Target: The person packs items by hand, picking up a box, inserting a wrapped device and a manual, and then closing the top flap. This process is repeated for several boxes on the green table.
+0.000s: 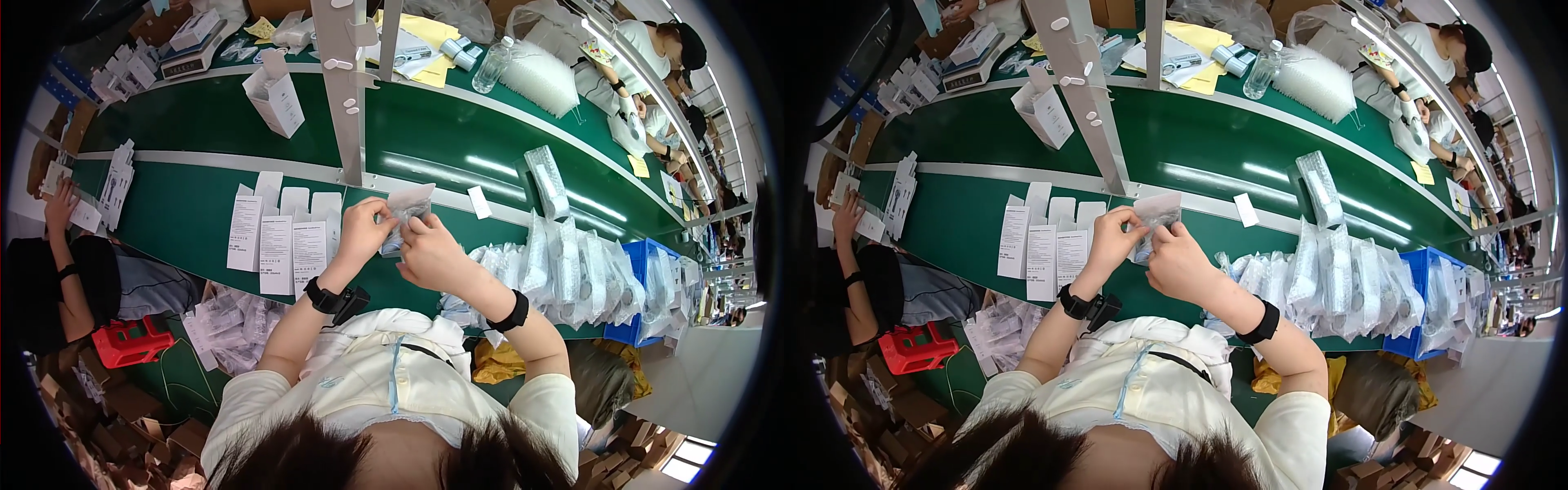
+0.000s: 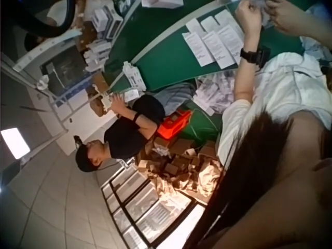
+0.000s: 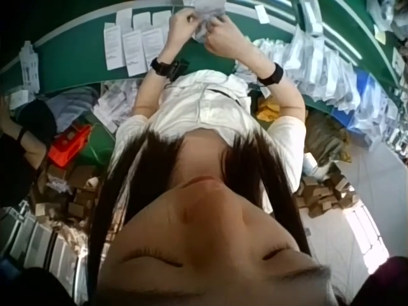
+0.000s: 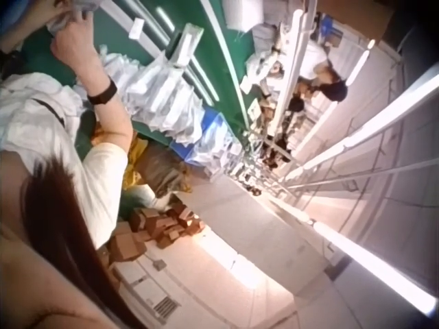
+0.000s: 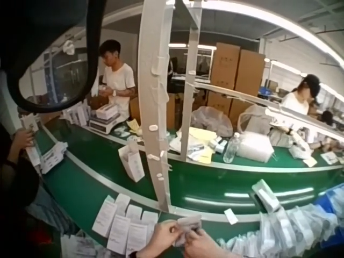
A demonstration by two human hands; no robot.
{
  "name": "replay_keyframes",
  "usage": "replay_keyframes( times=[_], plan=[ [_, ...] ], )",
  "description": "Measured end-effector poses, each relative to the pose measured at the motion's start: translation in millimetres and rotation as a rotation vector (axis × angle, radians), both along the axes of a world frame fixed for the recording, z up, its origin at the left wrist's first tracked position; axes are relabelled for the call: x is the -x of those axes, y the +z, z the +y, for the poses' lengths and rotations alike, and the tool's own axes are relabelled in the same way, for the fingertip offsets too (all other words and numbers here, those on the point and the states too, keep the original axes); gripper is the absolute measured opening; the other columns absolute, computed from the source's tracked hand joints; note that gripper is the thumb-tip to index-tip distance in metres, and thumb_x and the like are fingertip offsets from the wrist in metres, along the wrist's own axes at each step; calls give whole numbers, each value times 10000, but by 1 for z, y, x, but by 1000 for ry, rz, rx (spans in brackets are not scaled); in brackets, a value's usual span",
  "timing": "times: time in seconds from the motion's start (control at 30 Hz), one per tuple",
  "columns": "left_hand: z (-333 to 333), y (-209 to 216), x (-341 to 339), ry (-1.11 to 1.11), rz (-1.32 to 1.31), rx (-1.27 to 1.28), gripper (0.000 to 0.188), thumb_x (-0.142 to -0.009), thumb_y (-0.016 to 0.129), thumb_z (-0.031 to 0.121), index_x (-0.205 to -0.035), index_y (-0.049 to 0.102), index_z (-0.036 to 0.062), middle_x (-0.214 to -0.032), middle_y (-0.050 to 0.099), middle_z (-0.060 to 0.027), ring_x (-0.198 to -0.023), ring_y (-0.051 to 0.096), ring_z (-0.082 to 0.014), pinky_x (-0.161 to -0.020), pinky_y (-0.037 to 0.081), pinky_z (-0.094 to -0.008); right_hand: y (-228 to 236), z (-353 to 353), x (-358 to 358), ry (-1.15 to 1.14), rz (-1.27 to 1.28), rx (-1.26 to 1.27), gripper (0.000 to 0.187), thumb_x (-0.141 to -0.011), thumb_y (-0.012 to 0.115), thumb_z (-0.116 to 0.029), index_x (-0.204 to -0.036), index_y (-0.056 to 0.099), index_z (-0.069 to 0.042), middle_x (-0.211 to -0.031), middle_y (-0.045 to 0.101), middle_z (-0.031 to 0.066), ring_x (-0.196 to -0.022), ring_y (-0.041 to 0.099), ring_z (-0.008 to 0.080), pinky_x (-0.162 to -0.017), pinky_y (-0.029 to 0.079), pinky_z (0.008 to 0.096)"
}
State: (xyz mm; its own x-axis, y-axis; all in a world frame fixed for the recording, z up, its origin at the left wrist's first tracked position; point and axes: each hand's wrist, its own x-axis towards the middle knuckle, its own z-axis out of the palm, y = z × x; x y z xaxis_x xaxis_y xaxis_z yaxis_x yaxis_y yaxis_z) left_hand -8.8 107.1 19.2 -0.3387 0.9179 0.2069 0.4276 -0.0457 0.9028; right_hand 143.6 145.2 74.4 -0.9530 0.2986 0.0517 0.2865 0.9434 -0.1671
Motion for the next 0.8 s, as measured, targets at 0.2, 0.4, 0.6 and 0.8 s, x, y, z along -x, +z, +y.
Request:
replay_keyframes(
  times=[0.2, 0.4, 0.6, 0.8],
  plan=[
    [-3, -1, -2, -37, -24, 24, 122, -642, 669, 32, -697, 571, -16, -739, 584, -72, -602, 528, -145, -517, 391, -249, -12, 2, -7, 42, 66, -103, 279, -675, 626, -301, -712, 602, -25, -763, 561, 65, -829, 476, 223, -878, 344, 435],
    [-10, -5, 1, -81, -43, 38, 115, -666, 653, 22, -750, 577, 4, -810, 586, -48, -643, 525, -118, -523, 390, -242, -31, -19, -8, -86, 141, -29, 331, -666, 656, -307, -856, 593, -43, -871, 542, 77, -929, 463, 219, -959, 293, 428],
    [-41, -16, 42, -68, -256, -29, 424, -685, 648, 45, -1074, 481, 17, -1186, 453, -137, -1093, 455, -269, -859, 408, -334, -45, -13, -30, -37, 497, -122, 667, -618, 734, -278, -1179, 460, -44, -1201, 427, 148, -1120, 410, 253, -1027, 222, 430],
    [-77, -44, 57, 75, 814, 326, 628, -679, 639, 56, -1239, 356, 24, -1336, 281, -176, -1265, 218, -340, -1013, 224, -439, -101, 4, -26, -475, 802, 649, 989, -570, 780, -211, -1350, 191, -54, -1310, 318, 148, -1210, 340, 279, -1039, 215, 412]
  ],
)
